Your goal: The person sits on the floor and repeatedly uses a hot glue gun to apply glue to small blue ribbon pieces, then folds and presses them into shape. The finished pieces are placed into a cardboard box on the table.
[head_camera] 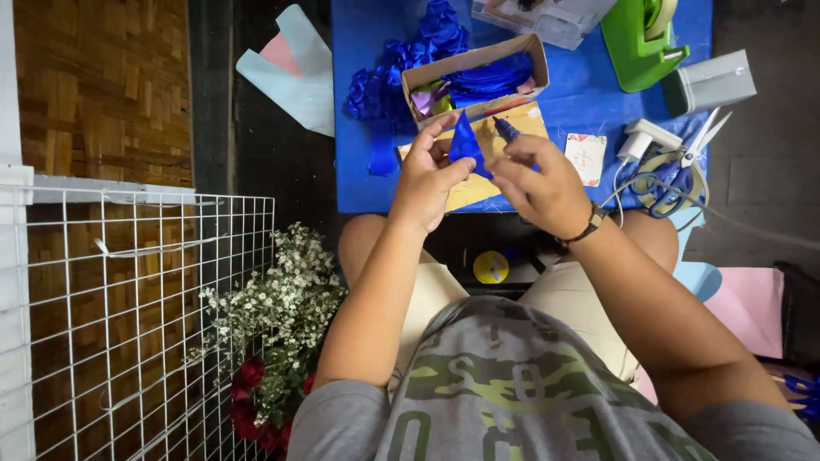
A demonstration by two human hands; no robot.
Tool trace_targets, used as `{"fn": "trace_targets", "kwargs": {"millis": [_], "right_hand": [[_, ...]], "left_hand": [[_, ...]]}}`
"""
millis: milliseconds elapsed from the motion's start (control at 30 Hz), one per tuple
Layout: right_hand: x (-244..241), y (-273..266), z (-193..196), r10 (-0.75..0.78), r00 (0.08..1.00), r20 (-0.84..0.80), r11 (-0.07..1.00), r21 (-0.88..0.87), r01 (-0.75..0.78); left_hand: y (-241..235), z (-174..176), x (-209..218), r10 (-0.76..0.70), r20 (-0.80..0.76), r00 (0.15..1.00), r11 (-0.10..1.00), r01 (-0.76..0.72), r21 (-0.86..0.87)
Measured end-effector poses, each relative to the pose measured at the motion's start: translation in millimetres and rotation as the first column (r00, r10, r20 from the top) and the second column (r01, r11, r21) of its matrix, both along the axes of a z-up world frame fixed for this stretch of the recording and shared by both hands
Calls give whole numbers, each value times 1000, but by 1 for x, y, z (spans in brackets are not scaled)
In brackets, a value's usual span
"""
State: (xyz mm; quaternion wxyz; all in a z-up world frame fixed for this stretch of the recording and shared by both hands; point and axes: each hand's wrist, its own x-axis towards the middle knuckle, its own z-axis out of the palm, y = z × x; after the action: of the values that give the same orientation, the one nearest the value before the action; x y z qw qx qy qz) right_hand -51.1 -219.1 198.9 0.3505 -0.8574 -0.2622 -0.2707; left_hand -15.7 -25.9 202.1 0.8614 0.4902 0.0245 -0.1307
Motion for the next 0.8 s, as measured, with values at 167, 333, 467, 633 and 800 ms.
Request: {"fn": "trace_targets", "kwargs": {"millis": [167, 333, 467, 633, 800], "right_hand": [[-1, 5, 12, 42, 999, -6, 998, 48, -42], [-5, 16, 27, 8, 962, -272, 939, 332, 86], [-4, 21, 37, 25, 944, -328, 914, 390, 112], [-3, 23, 37, 75, 919, -387, 890, 441, 113], [-1, 14, 31, 104, 903, -416, 890, 444, 102]], "left_hand": [[-1, 3, -5, -8, -15, 1000, 1000, 8, 23], [-1, 10, -8, -3, -8, 1000, 1000, 3, 15], [1, 12, -7, -20, 18, 1000, 999, 19, 34], [4, 16, -7, -70, 66, 995, 993, 63, 101], [6, 12, -5, -124, 114, 986, 979, 103, 174]]}}
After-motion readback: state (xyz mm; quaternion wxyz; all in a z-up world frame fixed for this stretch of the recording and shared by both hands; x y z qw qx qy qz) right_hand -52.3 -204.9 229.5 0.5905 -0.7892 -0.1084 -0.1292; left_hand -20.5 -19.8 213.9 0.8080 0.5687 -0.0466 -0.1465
